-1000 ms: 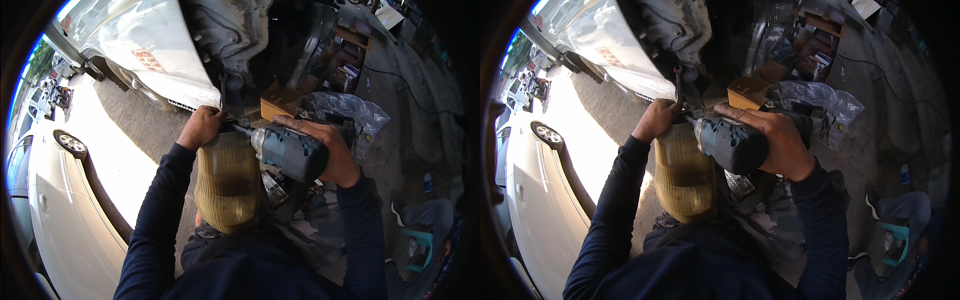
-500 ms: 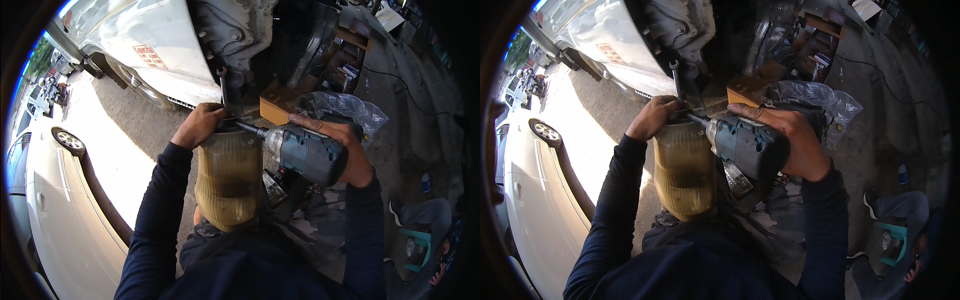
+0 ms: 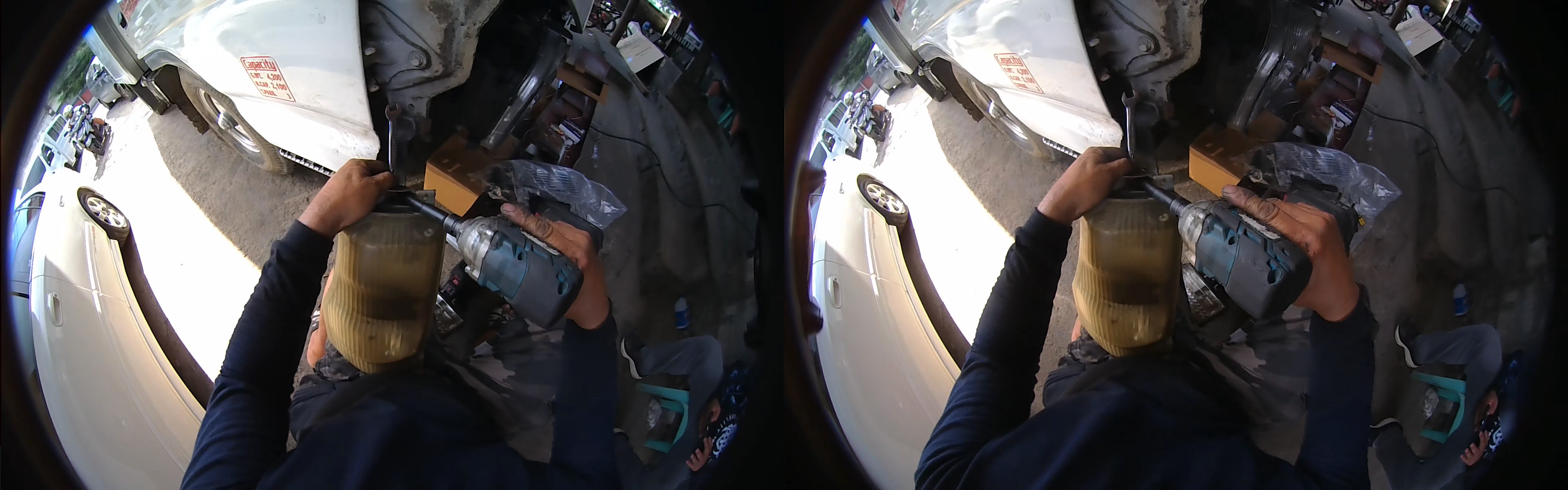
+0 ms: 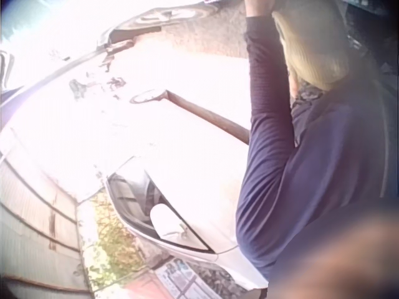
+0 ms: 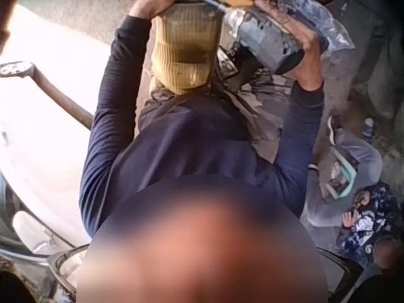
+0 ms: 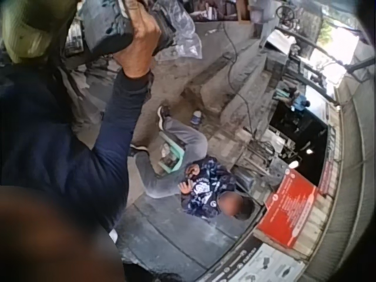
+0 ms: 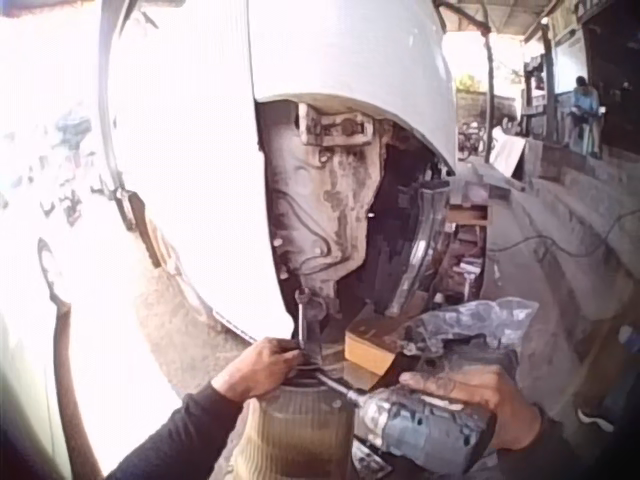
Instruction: The person removes the old headlight assembly from a white truck using a wrench and impact driver, then installs a new headlight by connecting wires and securing the unit. The person handles the headlight, bulb, and wiring throughout the process.
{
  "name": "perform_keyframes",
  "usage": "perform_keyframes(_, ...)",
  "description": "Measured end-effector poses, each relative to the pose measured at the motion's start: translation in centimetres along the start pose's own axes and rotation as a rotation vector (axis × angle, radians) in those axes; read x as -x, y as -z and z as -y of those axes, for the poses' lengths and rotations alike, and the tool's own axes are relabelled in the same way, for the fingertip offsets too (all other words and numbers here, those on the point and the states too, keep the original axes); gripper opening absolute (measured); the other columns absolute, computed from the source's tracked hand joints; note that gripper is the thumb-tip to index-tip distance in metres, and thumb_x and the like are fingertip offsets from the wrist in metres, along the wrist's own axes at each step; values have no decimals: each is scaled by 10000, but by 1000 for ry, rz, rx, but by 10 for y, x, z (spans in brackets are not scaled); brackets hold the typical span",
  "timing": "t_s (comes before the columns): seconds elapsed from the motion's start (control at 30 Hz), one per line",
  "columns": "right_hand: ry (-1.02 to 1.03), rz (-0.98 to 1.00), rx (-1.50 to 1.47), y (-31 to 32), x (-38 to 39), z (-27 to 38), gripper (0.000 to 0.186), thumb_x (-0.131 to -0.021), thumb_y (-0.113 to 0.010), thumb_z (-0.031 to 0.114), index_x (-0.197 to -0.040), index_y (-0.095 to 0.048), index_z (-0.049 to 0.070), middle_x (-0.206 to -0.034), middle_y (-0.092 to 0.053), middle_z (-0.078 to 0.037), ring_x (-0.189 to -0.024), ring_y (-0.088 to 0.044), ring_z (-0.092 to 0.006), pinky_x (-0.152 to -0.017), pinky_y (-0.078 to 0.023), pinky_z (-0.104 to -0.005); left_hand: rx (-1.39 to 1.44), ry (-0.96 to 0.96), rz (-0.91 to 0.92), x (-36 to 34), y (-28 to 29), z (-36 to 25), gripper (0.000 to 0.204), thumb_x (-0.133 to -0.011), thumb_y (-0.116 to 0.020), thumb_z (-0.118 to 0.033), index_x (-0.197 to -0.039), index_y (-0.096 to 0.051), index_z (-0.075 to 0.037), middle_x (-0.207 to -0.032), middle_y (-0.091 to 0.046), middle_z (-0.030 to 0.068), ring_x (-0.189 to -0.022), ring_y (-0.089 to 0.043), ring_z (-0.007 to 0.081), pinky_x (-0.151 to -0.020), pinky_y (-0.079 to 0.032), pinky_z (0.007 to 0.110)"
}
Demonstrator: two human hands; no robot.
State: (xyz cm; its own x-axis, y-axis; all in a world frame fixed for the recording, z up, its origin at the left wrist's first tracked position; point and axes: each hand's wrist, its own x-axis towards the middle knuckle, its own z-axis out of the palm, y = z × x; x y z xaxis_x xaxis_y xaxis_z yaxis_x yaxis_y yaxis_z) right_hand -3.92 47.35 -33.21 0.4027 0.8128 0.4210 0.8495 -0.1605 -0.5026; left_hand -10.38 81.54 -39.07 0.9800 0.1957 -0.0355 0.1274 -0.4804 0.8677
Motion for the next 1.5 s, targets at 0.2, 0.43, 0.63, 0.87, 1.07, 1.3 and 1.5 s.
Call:
perform_keyframes(0.2, -31, -100, -50, 7, 17, 3, 657, -796, -857, 152, -1406, -667, -6, -1310, -745, -186, -1088, -775, -298, -954, -593, -360, -91, -25, -7, 0, 0, -8, 358, -1006, -603, -250, -1075, -736, 75, -787, -697, 177, -753, -668, 237, -779, -540, 388)
perform_keyframes(0.43, -246, -188, 96, 50, 62, 15, 582, -852, -832, 140, -1398, -669, 21, -1253, -766, -134, -1028, -779, -214, -904, -611, -321, -44, -80, 7, -4, -2, 0, 352, -1012, -596, -244, -1054, -735, 77, -787, -704, 173, -755, -668, 227, -784, -540, 395)
perform_keyframes(0.63, -84, -324, 1066, 109, 165, 26, 485, -875, -853, 159, -1336, -727, 81, -1250, -761, -123, -1155, -734, -240, -1003, -577, -404, 30, 2, 6, -8, -1, 9, 351, -1046, -571, -221, -1133, -743, 73, -856, -727, 90, -762, -596, 139, -742, -511, 328)
perform_keyframes(0.87, -604, -707, 419, 65, 249, -38, 322, -861, -889, 112, -1149, -775, 23, -1165, -783, -109, -1068, -740, -226, -953, -558, -368, -13, 60, -12, -12, 1, 27, 390, -1058, -578, -261, -1224, -734, 56, -1081, -760, 145, -966, -671, 192, -915, -517, 331)
perform_keyframes(1.07, -943, -1038, 30, -29, 297, -153, 327, -854, -886, 102, -1138, -757, 4, -1080, -794, -74, -983, -735, -173, -894, -558, -337, 72, 208, -103, -9, 23, 41, 409, -1039, -666, -261, -1301, -657, 54, -1211, -716, 126, -1107, -656, 205, -1038, -475, 325)
perform_keyframes(1.3, -1000, -1317, -7, -98, 335, -242, 333, -863, -876, 104, -1162, -758, 16, -1115, -791, -90, -1012, -746, -211, -936, -552, -348, 193, 300, -248, 8, 28, 30, 433, -1018, -738, -238, -1331, -579, 16, -1152, -721, 109, -1014, -672, 167, -932, -528, 292)
perform_keyframes(1.5, -1144, -1403, -243, -133, 352, -273, 448, -877, -885, 120, -1256, -700, -32, -1195, -772, -100, -1063, -731, -197, -972, -545, -343, 210, 330, -290, 12, 24, 20, 462, -1017, -747, -251, -1355, -553, -3, -1141, -716, 91, -989, -670, 158, -921, -529, 289)
